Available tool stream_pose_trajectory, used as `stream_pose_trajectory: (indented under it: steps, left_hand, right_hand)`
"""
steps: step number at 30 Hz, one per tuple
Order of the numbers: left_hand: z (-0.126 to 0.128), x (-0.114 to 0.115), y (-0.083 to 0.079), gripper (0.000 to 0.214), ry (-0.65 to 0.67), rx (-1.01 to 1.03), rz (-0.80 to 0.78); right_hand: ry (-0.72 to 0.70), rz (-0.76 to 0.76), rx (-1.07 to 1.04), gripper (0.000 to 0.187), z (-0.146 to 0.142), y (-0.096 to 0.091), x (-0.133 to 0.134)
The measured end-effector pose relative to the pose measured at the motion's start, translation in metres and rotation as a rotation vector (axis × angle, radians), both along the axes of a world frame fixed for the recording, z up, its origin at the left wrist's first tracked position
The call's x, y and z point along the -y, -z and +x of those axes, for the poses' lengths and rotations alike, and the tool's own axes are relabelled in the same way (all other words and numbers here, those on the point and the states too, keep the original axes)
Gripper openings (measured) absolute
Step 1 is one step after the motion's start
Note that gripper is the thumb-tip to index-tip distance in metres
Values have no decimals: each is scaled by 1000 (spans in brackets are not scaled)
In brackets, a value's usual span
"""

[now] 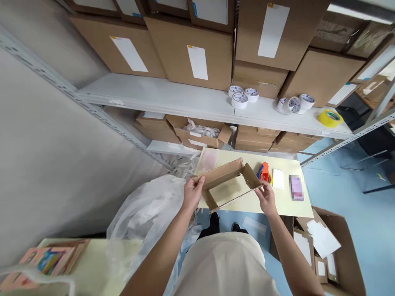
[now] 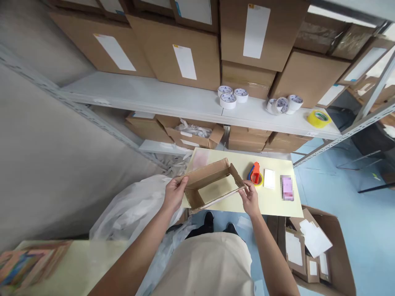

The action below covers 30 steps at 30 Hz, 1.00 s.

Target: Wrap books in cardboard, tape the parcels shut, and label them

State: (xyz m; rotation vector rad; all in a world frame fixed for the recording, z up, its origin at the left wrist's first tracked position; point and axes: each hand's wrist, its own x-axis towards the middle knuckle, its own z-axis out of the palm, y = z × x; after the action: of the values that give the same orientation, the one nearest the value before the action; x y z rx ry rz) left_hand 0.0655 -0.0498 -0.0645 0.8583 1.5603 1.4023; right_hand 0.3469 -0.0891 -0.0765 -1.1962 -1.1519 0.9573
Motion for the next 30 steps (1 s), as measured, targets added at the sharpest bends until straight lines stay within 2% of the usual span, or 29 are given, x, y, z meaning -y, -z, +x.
stream_pose_trajectory:
  steps: [7, 13, 18, 20, 23, 25, 28, 30]
  left_hand:
    - [-1, -55, 5, 46, 217, -30, -10]
    - [15, -83, 16, 43, 410, -59, -11]
    - [33, -95, 26, 43, 414, -92, -21]
    - [32, -97, 28, 41, 400, -94, -27]
    - [15, -90, 32, 55, 434, -79, -46]
    - [-3, -73, 36, 71, 522, -89, -33]
    - [-25, -37, 43, 101, 684, -212, 53]
    - [-28, -17, 46, 110, 711, -356, 84]
  right_hand:
    - [62, -76, 129, 47, -20, -2, 15]
    - [-74, -82, 310, 59, -17, 5, 17]
    - [-198, -113, 478, 80, -6, 12, 2]
    - [-226, -85, 540, 71, -2, 13, -5]
    - [-253, -41, 545, 41, 4, 14, -15]
    - [-285, -34, 531, 27, 7, 14, -22]
    - [-355, -36, 533, 26, 10, 13, -34]
    - [-411, -30, 544, 27, 10, 11, -41]
